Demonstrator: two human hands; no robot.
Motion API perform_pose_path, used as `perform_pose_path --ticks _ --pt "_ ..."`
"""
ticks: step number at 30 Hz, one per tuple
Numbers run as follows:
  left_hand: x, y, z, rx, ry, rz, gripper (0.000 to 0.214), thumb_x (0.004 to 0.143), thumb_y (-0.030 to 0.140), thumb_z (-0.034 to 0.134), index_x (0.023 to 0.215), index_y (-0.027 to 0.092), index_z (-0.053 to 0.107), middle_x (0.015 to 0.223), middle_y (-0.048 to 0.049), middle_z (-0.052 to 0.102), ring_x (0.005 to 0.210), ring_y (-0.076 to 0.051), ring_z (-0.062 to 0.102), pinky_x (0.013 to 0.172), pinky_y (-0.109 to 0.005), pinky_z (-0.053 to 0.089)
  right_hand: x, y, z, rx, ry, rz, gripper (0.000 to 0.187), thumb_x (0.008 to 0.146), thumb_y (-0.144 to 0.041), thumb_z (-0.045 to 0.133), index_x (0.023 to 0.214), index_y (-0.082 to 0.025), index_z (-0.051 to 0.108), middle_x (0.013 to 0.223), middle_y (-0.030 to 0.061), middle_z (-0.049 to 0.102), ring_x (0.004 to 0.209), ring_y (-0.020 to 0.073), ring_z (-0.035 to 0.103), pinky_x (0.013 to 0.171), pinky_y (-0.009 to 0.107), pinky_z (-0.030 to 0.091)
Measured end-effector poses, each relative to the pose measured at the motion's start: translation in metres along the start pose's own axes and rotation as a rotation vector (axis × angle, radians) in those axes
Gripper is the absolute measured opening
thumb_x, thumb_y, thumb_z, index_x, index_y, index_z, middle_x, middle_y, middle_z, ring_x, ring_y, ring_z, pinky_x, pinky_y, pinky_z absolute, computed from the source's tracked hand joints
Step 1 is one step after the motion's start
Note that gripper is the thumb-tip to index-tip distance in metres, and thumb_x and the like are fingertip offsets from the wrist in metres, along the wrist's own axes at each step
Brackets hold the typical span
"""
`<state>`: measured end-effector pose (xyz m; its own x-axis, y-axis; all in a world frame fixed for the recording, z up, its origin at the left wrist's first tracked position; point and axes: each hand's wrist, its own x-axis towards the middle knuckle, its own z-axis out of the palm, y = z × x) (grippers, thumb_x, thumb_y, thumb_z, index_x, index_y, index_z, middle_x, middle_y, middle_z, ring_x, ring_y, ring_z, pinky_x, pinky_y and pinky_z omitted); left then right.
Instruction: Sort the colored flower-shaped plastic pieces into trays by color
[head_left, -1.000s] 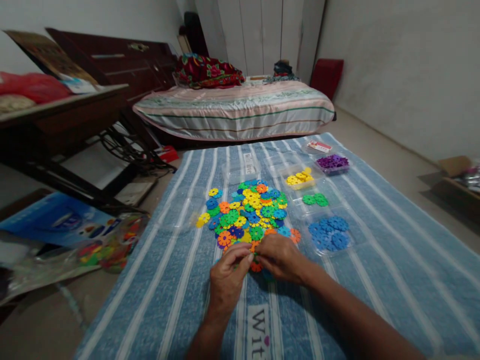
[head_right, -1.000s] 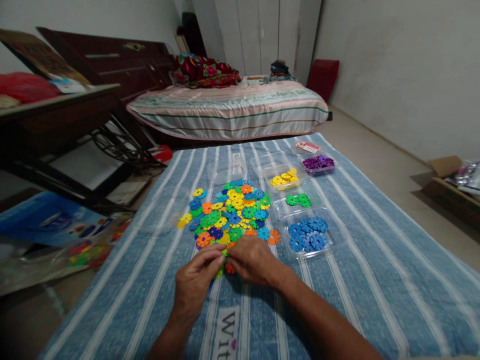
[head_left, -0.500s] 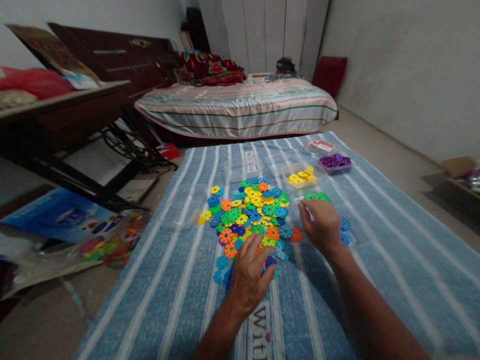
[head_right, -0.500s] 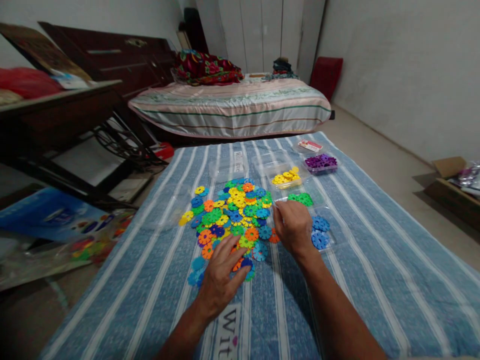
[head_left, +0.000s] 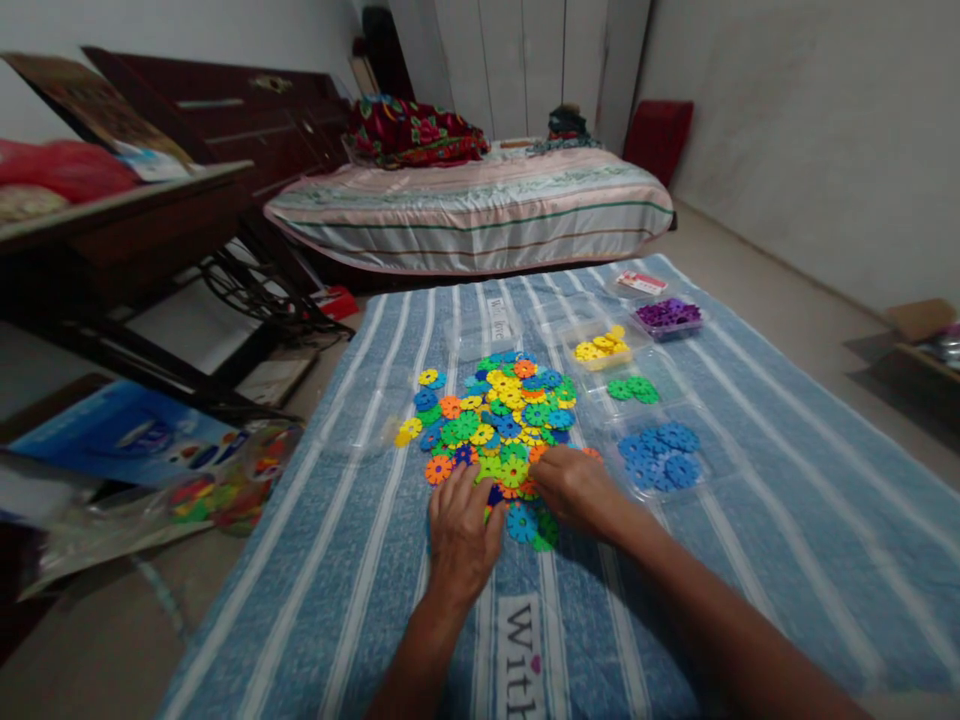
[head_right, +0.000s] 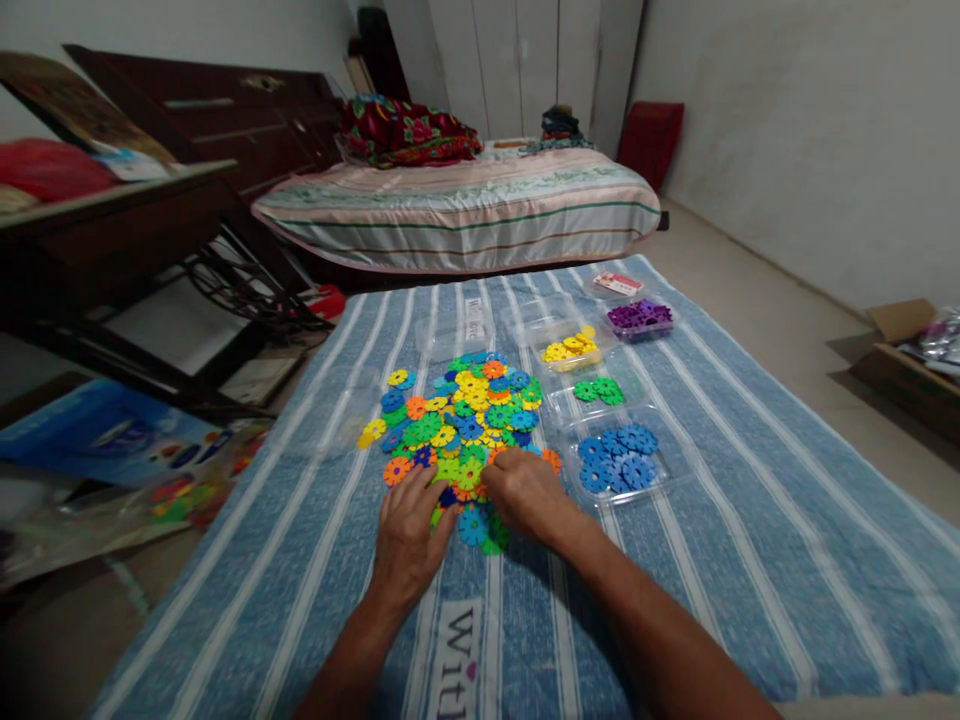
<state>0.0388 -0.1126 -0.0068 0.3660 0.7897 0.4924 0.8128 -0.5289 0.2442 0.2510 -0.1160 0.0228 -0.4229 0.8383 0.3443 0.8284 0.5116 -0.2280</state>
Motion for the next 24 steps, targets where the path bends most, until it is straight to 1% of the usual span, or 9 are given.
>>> perform_pose_path --ticks 3,5,9,13,16,19,24 --pt "-0.002 -0.007 -0.001 0.004 0.023 -0.049 0.025 0.087 0.028 0.052 0.107 0.020 0.064 0.123 -0.0142 0.063 0.121 -0.033 0.054 0.101 -0.053 0.042 0.000 -0.001 0.005 -0.038 -0.031 0.064 0.009 0.087 -0.013 0.061 0.079 -0.018 0.063 0.080 0.0052 0.064 0.076 0.0176 0.056 0.062 0.027 0.036" --pt "-0.002 -0.007 -0.002 0.002 0.044 -0.059 0.025 0.087 0.025 0.051 0.107 0.019 0.064 0.122 -0.0142 0.063 0.121 -0.032 0.054 0.101 -0.052 0.043 0.000 -0.001 0.006 -0.060 -0.054 0.110 0.009 0.085 -0.011 0.062 0.079 -0.018 0.064 0.081 0.0055 0.065 0.077 0.0185 0.057 0.062 0.028 0.038" --pt "-0.002 0.003 -0.004 -0.038 0.087 0.012 0.021 0.088 0.024 0.053 0.104 0.018 0.065 0.124 -0.0152 0.061 0.126 -0.031 0.050 0.103 -0.051 0.044 0.001 0.001 0.001 -0.065 -0.117 0.167 0.001 0.085 -0.018 0.065 0.085 -0.018 0.066 0.088 0.0067 0.066 0.084 0.0200 0.058 0.065 0.028 0.042" --pt "-0.007 0.020 -0.005 -0.082 0.017 0.114 0.021 0.085 0.027 0.059 0.103 0.019 0.066 0.128 -0.0143 0.059 0.130 -0.033 0.045 0.103 -0.053 0.044 0.003 0.001 -0.005 -0.049 -0.222 0.220 0.008 0.088 -0.022 0.062 0.089 -0.016 0.067 0.094 0.0089 0.066 0.091 0.0214 0.059 0.072 0.029 0.044" --pt "-0.010 0.028 -0.004 -0.064 -0.025 0.144 0.033 0.079 0.034 0.067 0.108 0.019 0.064 0.131 -0.0163 0.057 0.129 -0.037 0.046 0.100 -0.058 0.044 0.005 0.000 -0.009 -0.043 -0.298 0.259 0.011 0.089 -0.019 0.058 0.091 -0.015 0.068 0.096 0.0097 0.065 0.094 0.0221 0.059 0.075 0.028 0.044" --pt "-0.011 0.030 -0.003 -0.030 -0.028 0.142 0.038 0.076 0.036 0.070 0.109 0.018 0.064 0.131 -0.0182 0.056 0.127 -0.038 0.046 0.099 -0.060 0.044 0.006 -0.001 -0.012 -0.045 -0.333 0.276 0.015 0.090 -0.017 0.053 0.095 -0.014 0.067 0.099 0.0101 0.065 0.097 0.0228 0.058 0.077 0.029 0.044" --pt "-0.012 0.025 -0.002 -0.008 0.005 0.134 0.030 0.081 0.030 0.065 0.108 0.016 0.063 0.129 -0.0183 0.057 0.127 -0.037 0.047 0.097 -0.058 0.047 0.007 -0.001 -0.013 -0.045 -0.342 0.259 0.022 0.093 -0.015 0.046 0.094 -0.014 0.067 0.097 0.0107 0.065 0.095 0.0219 0.058 0.078 0.029 0.043"
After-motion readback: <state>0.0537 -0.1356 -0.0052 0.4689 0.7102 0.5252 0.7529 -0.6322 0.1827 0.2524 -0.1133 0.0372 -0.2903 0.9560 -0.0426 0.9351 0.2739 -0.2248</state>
